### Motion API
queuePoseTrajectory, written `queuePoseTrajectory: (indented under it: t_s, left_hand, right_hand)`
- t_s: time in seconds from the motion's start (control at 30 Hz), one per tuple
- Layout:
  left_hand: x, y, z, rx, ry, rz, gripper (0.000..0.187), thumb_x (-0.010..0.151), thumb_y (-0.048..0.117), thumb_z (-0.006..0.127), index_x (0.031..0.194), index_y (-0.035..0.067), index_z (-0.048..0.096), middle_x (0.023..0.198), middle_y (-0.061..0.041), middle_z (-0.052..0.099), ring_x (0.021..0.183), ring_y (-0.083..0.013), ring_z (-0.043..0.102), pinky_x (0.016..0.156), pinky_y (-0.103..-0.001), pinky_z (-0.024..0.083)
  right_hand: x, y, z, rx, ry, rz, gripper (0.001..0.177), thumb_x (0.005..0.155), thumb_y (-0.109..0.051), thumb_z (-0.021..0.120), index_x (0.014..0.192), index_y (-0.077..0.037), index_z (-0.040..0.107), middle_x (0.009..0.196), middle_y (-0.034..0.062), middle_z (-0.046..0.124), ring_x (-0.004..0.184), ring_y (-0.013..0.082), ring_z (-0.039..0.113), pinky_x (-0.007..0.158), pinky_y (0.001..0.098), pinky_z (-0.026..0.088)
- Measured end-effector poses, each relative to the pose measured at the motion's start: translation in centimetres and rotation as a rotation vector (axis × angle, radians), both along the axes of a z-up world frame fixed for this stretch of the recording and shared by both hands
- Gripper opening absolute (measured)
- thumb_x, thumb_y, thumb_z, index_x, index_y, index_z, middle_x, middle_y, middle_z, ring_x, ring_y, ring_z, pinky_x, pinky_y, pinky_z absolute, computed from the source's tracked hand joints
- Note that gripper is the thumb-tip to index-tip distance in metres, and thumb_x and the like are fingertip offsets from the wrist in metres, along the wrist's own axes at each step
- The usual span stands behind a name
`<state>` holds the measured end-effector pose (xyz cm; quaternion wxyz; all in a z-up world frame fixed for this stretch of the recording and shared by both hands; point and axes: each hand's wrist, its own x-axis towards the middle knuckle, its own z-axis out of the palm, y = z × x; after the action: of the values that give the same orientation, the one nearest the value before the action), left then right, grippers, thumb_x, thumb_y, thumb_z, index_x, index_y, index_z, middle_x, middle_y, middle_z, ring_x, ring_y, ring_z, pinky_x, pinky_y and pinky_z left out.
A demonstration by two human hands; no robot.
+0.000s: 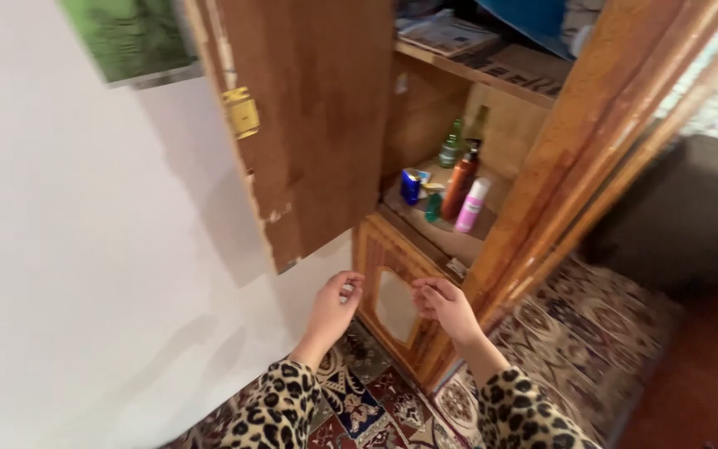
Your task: Moving and sorting various items from a cupboard onto a bed.
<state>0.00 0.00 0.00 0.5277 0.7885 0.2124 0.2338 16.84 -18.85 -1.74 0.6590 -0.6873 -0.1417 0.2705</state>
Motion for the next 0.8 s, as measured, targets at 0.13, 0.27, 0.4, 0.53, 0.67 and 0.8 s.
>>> queuePoseTrajectory:
  t_s: [0.13, 0.27, 0.4, 0.53, 0.67, 0.8]
  left_hand:
    - [3.3, 1.2, 1.1, -0.078, -0.014, -0.12, 0.026, 0.098, 0.014, 0.063, 0.123, 0.009, 0.071, 0.119, -0.017, 0.072, 0.106, -0.0317, 0.073, 0.088, -0.039, 0.061]
    - [7.3, 2.5, 1.2, -0.105, 0.03, -0.233, 0.031, 0.099, 0.013, 0.061, 0.13, 0.009, 0.065, 0.126, -0.019, 0.069, 0.118, -0.0343, 0.069, 0.098, -0.042, 0.057]
    - [10.2, 4.0, 1.0, -0.131, 0.134, -0.287, 0.033, 0.101, 0.016, 0.06, 0.134, 0.011, 0.062, 0.133, -0.015, 0.066, 0.124, -0.0284, 0.066, 0.104, -0.038, 0.054]
    - [13.7, 6.1, 1.5, -0.062, 0.215, -0.267, 0.042, 0.1, 0.02, 0.061, 0.14, 0.008, 0.058, 0.139, -0.019, 0.061, 0.129, -0.0325, 0.062, 0.109, -0.042, 0.052]
    - [19.2, 10.0, -0.8, 0.011, 0.14, -0.237, 0.035, 0.097, 0.018, 0.064, 0.131, 0.013, 0.064, 0.122, -0.018, 0.068, 0.109, -0.0326, 0.071, 0.09, -0.041, 0.06]
    - [21.9, 11.5, -0.2, 0.064, 0.106, -0.253, 0.034, 0.096, 0.017, 0.065, 0.129, 0.01, 0.063, 0.12, -0.018, 0.068, 0.107, -0.031, 0.071, 0.082, -0.038, 0.063]
  right_hand:
    - [0.4, 0.8, 1.7, -0.031, 0.016, -0.094, 0.027, 0.1, -0.015, 0.064, 0.123, -0.006, 0.072, 0.107, 0.0167, 0.077, 0.092, 0.0267, 0.075, 0.079, 0.0408, 0.063]
    - [3.5, 1.8, 0.9, -0.036, 0.008, -0.167, 0.025, 0.101, -0.012, 0.063, 0.122, -0.003, 0.073, 0.11, 0.0228, 0.076, 0.097, 0.0335, 0.076, 0.077, 0.0475, 0.063]
    - [6.9, 3.4, -0.9, -0.086, 0.011, -0.215, 0.03, 0.1, -0.02, 0.064, 0.127, -0.008, 0.072, 0.112, 0.0179, 0.078, 0.1, 0.0282, 0.076, 0.085, 0.0441, 0.062]
    - [13.0, 7.9, -5.4, -0.099, -0.005, -0.182, 0.029, 0.104, -0.022, 0.059, 0.126, -0.011, 0.073, 0.116, 0.0155, 0.078, 0.104, 0.0292, 0.077, 0.086, 0.0446, 0.062]
    - [20.2, 14.6, -8.3, -0.146, -0.141, -0.21, 0.049, 0.094, -0.04, 0.07, 0.13, -0.007, 0.064, 0.121, 0.0192, 0.071, 0.09, 0.0341, 0.076, 0.071, 0.0415, 0.065]
    - [24.7, 18.8, -9.5, -0.237, -0.277, -0.327, 0.078, 0.08, -0.05, 0.081, 0.142, -0.011, 0.052, 0.135, 0.0211, 0.061, 0.076, 0.0317, 0.074, 0.061, 0.0326, 0.064]
